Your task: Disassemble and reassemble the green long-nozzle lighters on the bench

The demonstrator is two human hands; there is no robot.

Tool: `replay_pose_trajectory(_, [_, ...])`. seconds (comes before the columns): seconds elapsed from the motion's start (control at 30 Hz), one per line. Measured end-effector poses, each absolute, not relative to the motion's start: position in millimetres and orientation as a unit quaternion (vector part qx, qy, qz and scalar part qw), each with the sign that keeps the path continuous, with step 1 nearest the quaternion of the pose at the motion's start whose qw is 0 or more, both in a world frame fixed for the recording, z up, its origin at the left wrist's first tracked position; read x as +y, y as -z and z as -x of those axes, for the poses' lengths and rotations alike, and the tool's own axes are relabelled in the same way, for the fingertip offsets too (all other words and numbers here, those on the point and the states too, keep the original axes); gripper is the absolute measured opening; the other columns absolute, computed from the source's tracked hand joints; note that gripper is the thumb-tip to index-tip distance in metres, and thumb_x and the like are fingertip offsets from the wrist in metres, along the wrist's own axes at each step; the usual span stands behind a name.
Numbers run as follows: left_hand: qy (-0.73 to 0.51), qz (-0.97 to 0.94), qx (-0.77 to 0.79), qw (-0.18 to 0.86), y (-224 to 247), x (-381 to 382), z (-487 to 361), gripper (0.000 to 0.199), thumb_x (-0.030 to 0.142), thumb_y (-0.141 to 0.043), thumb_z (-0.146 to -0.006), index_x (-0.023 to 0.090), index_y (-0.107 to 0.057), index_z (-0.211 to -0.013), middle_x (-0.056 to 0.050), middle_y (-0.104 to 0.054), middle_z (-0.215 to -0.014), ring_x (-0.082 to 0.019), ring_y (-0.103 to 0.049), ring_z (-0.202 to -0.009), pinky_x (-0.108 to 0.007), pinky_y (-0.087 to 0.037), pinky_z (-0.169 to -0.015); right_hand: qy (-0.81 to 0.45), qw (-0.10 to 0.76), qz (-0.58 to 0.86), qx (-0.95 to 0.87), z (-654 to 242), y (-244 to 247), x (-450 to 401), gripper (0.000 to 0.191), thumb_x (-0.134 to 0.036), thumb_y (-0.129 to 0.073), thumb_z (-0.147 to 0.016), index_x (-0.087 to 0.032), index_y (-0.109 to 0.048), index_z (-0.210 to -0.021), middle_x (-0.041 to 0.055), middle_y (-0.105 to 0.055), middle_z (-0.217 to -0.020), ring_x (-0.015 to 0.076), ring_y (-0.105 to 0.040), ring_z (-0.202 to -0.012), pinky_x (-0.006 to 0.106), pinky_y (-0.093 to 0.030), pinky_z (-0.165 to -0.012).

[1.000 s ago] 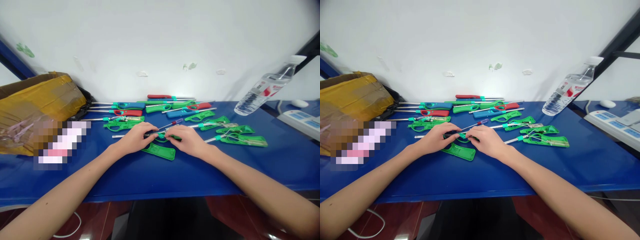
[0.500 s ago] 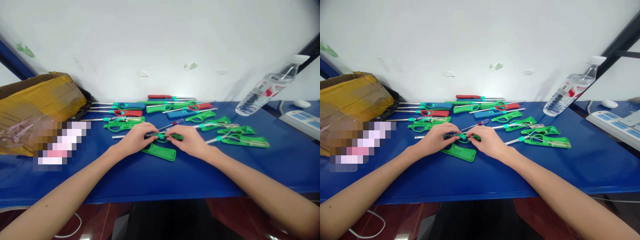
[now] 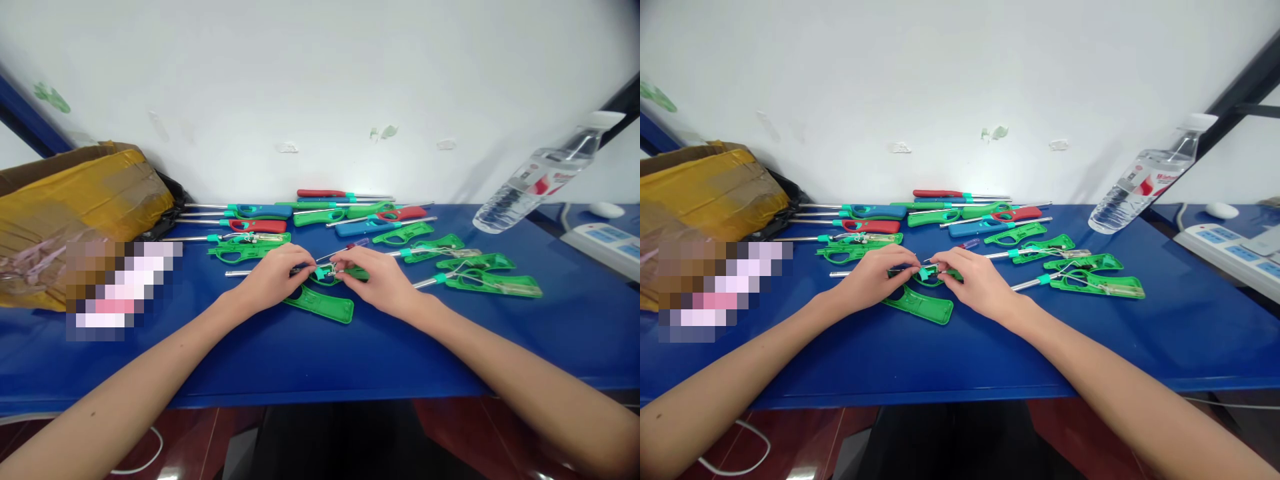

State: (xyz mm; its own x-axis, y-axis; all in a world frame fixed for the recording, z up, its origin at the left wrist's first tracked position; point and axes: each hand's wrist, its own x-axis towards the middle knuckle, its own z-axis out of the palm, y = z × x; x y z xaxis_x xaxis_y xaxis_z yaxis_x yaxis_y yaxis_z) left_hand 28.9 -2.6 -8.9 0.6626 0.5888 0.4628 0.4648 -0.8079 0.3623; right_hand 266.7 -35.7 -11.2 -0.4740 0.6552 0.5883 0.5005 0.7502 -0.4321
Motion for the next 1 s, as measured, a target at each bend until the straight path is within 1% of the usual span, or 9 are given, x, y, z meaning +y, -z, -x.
replay_pose_trajectory(0.17, [-0.286, -0.903, 0.300, 0.112, 9.2, -3.5, -30.5, 0.014, 0.021, -0.055, -0.094, 0.018, -0.069, -0.094, -0.005, -0.071, -0.093, -0.019, -0.063, -0.089, -0.031, -0.050, -0.080, -0.071, 0.372, 0.317, -0.870, -268.1, 11.2, -35.4, 0.024, -0.007, -0.056, -0.089, -0.020, -0.063, -0.109, 0.0050, -0.072, -0.096, 0.0162, -0.068, -0.083, 0.029, -0.056, -0.076])
replay_pose_trajectory(0.27, [-0.285, -0.903, 0.300, 0.119, 9.3, -4.2, -30.8, 0.013, 0.020, -0.055, -0.094, 0.018, -0.068, -0.094, -0.005, -0.071, -0.093, -0.018, -0.064, -0.087, -0.029, -0.050, -0.078, -0.073, 0.358, 0.320, -0.874, -268.8, 10.7, -35.2, 0.026, -0.006, -0.058, -0.088, -0.020, -0.063, -0.109, 0.0043, -0.071, -0.094, 0.0164, -0.067, -0.083, 0.029, -0.055, -0.075])
replay_pose_trajectory(0.37, [-0.284, -0.903, 0.299, 0.121, 9.2, -3.9, -30.4, 0.013, 0.020, -0.055, -0.094, 0.018, -0.068, -0.094, -0.005, -0.071, -0.094, -0.017, -0.064, -0.087, -0.029, -0.050, -0.078, -0.083, 0.343, 0.339, -0.872, -269.4, 9.0, -35.1, 0.027, -0.009, -0.059, -0.088, -0.020, -0.063, -0.112, 0.0053, -0.071, -0.097, 0.0182, -0.067, -0.085, 0.032, -0.056, -0.078])
replay_pose_trajectory(0.43, [-0.283, -0.904, 0.298, 0.120, 9.3, -3.5, -30.4, 0.013, 0.019, -0.055, -0.094, 0.018, -0.068, -0.093, -0.005, -0.071, -0.094, -0.018, -0.064, -0.088, -0.029, -0.050, -0.078, -0.085, 0.331, 0.358, -0.869, -269.8, 7.7, -34.9, 0.025, -0.014, -0.062, -0.088, -0.019, -0.064, -0.113, 0.0078, -0.070, -0.103, 0.0214, -0.066, -0.093, 0.037, -0.056, -0.084])
replay_pose_trajectory(0.53, [-0.284, -0.903, 0.298, 0.122, 9.8, -3.7, -31.3, 0.014, 0.020, -0.054, -0.094, 0.018, -0.068, -0.092, -0.005, -0.070, -0.094, -0.018, -0.063, -0.088, -0.030, -0.050, -0.079, -0.073, 0.316, 0.392, -0.861, -270.2, 7.1, -34.1, 0.019, -0.025, -0.066, -0.088, -0.019, -0.068, -0.105, 0.0114, -0.067, -0.111, 0.0269, -0.061, -0.106, 0.045, -0.052, -0.094])
replay_pose_trajectory(0.63, [-0.286, -0.900, 0.307, 0.117, 10.0, -5.1, -32.8, 0.015, 0.023, -0.054, -0.095, 0.017, -0.067, -0.092, -0.006, -0.070, -0.093, -0.019, -0.063, -0.087, -0.031, -0.049, -0.078, -0.076, 0.303, 0.405, -0.860, -269.9, 8.0, -33.1, 0.016, -0.030, -0.066, -0.089, -0.019, -0.071, -0.098, 0.0117, -0.066, -0.110, 0.0276, -0.059, -0.108, 0.047, -0.051, -0.096])
replay_pose_trajectory(0.77, [-0.284, -0.890, 0.333, 0.124, 7.4, -6.7, -33.6, 0.016, 0.025, -0.052, -0.096, 0.018, -0.065, -0.092, -0.004, -0.069, -0.091, -0.018, -0.063, -0.085, -0.029, -0.048, -0.076, -0.087, 0.294, 0.400, -0.864, -267.9, 8.0, -32.3, 0.014, -0.030, -0.068, -0.087, -0.019, -0.073, -0.095, 0.0106, -0.067, -0.108, 0.0273, -0.058, -0.107, 0.046, -0.050, -0.096])
replay_pose_trajectory(0.9, [-0.308, -0.861, 0.380, 0.135, 1.2, -6.6, -32.8, 0.016, 0.025, -0.050, -0.095, 0.018, -0.064, -0.091, -0.002, -0.069, -0.084, -0.015, -0.062, -0.073, -0.026, -0.046, -0.067, -0.121, 0.299, 0.419, -0.849, -265.6, 5.8, -32.7, 0.010, -0.029, -0.069, -0.087, -0.020, -0.073, -0.090, 0.0086, -0.068, -0.107, 0.0255, -0.060, -0.106, 0.045, -0.049, -0.096])
replay_pose_trajectory(1.0, [-0.323, -0.848, 0.398, 0.135, -1.5, -6.1, -32.1, 0.015, 0.025, -0.051, -0.094, 0.018, -0.063, -0.091, 0.000, -0.069, -0.079, -0.014, -0.061, -0.068, -0.025, -0.045, -0.064, -0.147, 0.297, 0.420, -0.845, -265.0, 4.0, -33.5, 0.009, -0.027, -0.073, -0.083, -0.020, -0.070, -0.088, 0.0076, -0.069, -0.107, 0.0251, -0.060, -0.107, 0.045, -0.049, -0.096])
